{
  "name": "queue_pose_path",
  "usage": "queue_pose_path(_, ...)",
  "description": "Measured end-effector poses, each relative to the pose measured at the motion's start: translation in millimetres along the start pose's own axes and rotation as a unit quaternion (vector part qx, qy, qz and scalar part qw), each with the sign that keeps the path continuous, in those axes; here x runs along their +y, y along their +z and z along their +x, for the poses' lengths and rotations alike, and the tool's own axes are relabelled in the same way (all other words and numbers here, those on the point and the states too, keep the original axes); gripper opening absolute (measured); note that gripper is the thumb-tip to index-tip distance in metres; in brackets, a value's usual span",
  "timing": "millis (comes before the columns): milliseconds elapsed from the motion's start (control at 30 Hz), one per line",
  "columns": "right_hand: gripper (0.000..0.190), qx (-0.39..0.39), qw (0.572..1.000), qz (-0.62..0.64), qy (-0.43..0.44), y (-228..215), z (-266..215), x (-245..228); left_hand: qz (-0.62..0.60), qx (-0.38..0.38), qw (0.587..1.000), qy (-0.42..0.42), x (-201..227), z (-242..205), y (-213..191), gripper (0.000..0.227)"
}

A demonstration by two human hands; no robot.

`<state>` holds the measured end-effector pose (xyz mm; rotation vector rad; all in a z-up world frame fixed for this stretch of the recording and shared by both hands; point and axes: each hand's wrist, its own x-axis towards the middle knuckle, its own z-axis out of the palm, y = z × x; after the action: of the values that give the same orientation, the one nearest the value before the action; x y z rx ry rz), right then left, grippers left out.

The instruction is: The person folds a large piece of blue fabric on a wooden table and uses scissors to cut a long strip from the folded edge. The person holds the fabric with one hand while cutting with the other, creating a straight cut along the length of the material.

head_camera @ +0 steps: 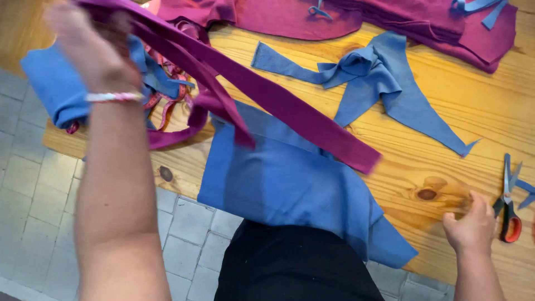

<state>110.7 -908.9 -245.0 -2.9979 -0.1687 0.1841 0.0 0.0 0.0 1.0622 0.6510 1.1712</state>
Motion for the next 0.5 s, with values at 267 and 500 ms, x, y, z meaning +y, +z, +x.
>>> queue_pose_path(267, 0.064, 0.013, 0.999, 0.052, 0.001, 2, -18, -54, 0.559, -0.196, 0.783, 0.191, -17, 67, -93, 0.08)
queue_pose_path(500, 0.055, -0.023, 0.997, 0.046, -0.062, 7, -24, -146, 0.609, -0.454, 0.627, 0.175, -147, -115, -73, 0.056)
